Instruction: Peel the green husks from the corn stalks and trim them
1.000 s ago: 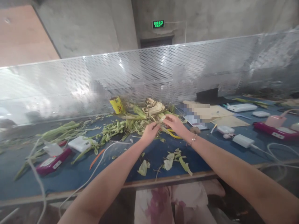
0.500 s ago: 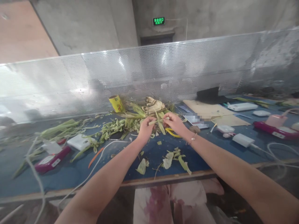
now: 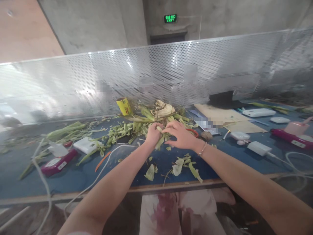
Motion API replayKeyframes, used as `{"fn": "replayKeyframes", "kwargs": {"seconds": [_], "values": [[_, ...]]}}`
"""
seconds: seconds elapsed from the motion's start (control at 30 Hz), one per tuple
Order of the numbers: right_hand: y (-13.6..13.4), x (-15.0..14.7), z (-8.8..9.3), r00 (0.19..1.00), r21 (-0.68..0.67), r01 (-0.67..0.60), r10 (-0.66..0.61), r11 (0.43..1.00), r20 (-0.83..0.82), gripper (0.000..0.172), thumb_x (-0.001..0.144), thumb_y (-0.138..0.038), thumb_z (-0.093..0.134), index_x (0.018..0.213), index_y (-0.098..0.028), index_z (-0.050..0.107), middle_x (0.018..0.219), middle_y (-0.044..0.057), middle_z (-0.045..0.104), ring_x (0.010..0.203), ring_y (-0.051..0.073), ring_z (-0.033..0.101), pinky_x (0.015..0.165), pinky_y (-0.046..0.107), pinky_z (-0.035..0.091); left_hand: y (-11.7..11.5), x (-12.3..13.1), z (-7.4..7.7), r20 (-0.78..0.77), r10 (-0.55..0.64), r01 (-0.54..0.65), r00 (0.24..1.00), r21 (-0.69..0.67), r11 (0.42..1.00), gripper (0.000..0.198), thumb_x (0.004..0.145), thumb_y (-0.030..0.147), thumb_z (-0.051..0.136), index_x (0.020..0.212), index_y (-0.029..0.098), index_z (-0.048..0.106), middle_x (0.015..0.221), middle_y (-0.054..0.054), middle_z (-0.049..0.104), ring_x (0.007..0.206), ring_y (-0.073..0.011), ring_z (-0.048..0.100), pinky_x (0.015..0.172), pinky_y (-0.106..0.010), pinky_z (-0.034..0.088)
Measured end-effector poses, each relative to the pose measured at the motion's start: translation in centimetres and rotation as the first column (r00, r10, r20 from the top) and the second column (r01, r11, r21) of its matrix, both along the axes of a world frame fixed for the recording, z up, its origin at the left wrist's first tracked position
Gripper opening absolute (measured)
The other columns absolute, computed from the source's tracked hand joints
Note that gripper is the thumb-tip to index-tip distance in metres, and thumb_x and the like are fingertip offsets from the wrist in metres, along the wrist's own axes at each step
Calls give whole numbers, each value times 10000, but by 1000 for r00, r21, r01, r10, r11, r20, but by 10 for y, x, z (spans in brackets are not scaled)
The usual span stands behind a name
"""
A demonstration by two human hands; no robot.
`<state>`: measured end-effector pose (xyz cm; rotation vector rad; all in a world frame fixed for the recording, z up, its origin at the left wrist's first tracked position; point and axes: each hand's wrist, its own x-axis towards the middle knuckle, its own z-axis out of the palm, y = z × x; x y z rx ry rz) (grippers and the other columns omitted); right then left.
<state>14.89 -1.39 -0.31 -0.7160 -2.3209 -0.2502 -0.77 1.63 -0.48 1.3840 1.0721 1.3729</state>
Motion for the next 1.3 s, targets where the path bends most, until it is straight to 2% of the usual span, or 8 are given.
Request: {"fn": "replayKeyframes", "kwargs": {"seconds": [0.17, 0.33, 0.53, 0.73, 0.93, 1.0, 1.13, 1.3], "values": [[-5, -11, -2, 997, 75, -15, 9, 997, 81, 270, 802, -276, 537, 1057, -192, 554, 1037, 110, 493, 993, 245, 464, 879, 438, 390, 1, 3, -3, 186, -2, 19, 983, -87, 996, 208, 519, 61, 522, 707, 149, 507, 565, 59, 495, 447, -41, 410, 424, -173, 285], [-1, -5, 0, 987, 27, -105, 101, 994, 129, 315, 725, -58, 464, 995, -170, 580, 1039, 109, 476, 985, 223, 459, 861, 393, 417, 3, 1, 3, 340, -114, 233, 934, -333, 914, 161, 535, 48, 498, 651, 156, 468, 438, 74, 407, 346, -37, 338, 368, -166, 238], [0, -3, 0, 990, -10, -110, 111, 994, 88, 205, 782, -91, 451, 897, -167, 601, 1027, 109, 470, 967, 211, 467, 824, 371, 433, 4, -2, 2, 313, -221, 322, 924, -325, 889, 88, 600, 100, 518, 620, 160, 457, 390, 94, 286, 315, -28, 236, 365, -170, 240], [8, -12, -4, 921, -183, -16, -57, 983, -386, 171, 834, -248, 479, 712, -172, 571, 805, 54, 555, 775, 157, 544, 719, 310, 453, 11, -3, -8, -333, 63, -22, 941, 124, 992, 113, 678, 104, 468, 735, 179, 530, 617, 11, 542, 577, -116, 508, 583, -244, 397], [18, -7, -3, 668, -537, -86, -351, 839, -656, 147, 740, -343, 562, 725, -203, 518, 613, -14, 586, 573, 156, 582, 579, 290, 461, -12, -8, 13, -383, 613, -273, 692, 647, 712, 205, 702, 101, 483, 882, 181, 539, 963, -86, 565, 961, -233, 487, 854, -394, 360], [18, -6, -1, 623, -568, -76, -405, 820, -669, 159, 711, -342, 587, 735, -205, 510, 591, -24, 578, 559, 154, 578, 574, 286, 453, -22, -6, 18, -373, 566, -152, 735, 723, 674, 175, 707, 115, 501, 859, 189, 544, 902, -72, 556, 916, -217, 493, 832, -361, 373], [18, -6, -1, 625, -501, -1, -391, 865, -676, 169, 674, -330, 618, 718, -198, 523, 556, -36, 519, 535, 132, 511, 532, 259, 403, -26, 3, 11, -529, 249, 162, 811, 613, 773, 298, 682, 116, 552, 970, 194, 554, 796, -51, 534, 786, -182, 503, 752, -289, 389], [19, -7, -5, 660, -485, -184, -258, 855, -706, 198, 719, -365, 575, 817, -202, 520, 575, -43, 497, 535, 122, 494, 513, 248, 404, -16, 10, -4, -540, 162, 177, 826, 520, 836, 129, 696, 150, 558, 815, 193, 585, 659, -23, 504, 656, -157, 452, 658, -262, 346]]}}
